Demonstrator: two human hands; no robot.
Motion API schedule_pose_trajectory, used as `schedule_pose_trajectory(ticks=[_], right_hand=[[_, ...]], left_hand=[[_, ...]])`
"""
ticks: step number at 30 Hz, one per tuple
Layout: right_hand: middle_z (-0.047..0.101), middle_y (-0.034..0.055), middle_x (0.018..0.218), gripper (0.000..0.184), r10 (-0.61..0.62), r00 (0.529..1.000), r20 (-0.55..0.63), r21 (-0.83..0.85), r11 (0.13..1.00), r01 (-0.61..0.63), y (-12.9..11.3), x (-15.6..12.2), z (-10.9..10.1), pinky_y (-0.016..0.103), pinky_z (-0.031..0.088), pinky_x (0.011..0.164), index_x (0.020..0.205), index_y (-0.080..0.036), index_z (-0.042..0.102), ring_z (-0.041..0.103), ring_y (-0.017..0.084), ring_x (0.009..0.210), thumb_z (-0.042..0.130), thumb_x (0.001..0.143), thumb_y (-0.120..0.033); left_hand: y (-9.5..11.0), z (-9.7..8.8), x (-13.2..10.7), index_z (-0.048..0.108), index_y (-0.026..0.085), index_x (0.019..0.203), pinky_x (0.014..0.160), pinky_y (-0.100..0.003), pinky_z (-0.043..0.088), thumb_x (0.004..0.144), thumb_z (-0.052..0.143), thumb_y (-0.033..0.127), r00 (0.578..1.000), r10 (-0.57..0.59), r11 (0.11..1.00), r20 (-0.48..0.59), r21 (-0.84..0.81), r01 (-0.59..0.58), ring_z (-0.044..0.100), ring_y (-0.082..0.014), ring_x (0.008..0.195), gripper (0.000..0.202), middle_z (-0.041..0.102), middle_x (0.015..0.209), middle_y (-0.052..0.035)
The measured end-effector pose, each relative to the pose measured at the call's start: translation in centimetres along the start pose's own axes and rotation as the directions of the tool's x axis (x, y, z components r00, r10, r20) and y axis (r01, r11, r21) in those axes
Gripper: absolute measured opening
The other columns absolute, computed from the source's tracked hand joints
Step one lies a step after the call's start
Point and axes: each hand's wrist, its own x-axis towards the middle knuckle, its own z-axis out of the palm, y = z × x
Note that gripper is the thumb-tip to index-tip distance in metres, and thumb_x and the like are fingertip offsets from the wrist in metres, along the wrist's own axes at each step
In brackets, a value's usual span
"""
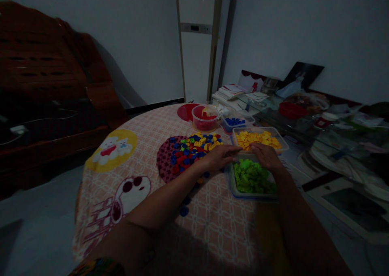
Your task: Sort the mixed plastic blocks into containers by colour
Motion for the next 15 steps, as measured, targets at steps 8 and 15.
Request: schedule_pose_trajectory(ticks=[8, 15], right_hand=[[0.079, 0.011, 0.103, 0.028, -0.134, 0.984, 0.115, 0.061, 0.99, 0.128, -4.0, -0.7, -2.9, 0.042, 0.057, 0.091, 0.1, -0.02, 0.079, 0.073, 0.028, 0.098, 0.056, 0.091, -0.033], [0.069, 0.0161, 0.129, 0.046, -0.242, 0.951, 0.192, 0.056, 0.97, 0.236, -7.0, -4.7, 0.4, 0.049, 0.051, 0.102, 0.127, -0.019, 0.068, 0.064, 0.031, 0.121, 0.067, 0.081, -0.026]], left_hand=[[-2.2, 0.3, -0.1, 0.066, 0.017, 0.133, 0.099, -0.037, 0.05, 0.085, 0.071, 0.031, 0.996, -0.086, 0.987, 0.0, 0.139, 0.085, 0.066, -0.0251, 0.11, 0.05, 0.072, 0.123, -0.0119], [-2.8, 1.4, 0.2, 0.068, 0.013, 0.13, 0.091, -0.033, 0.051, 0.085, 0.063, 0.025, 0.994, -0.101, 0.983, -0.031, 0.15, 0.105, 0.067, -0.0224, 0.097, 0.046, 0.074, 0.109, -0.0106]])
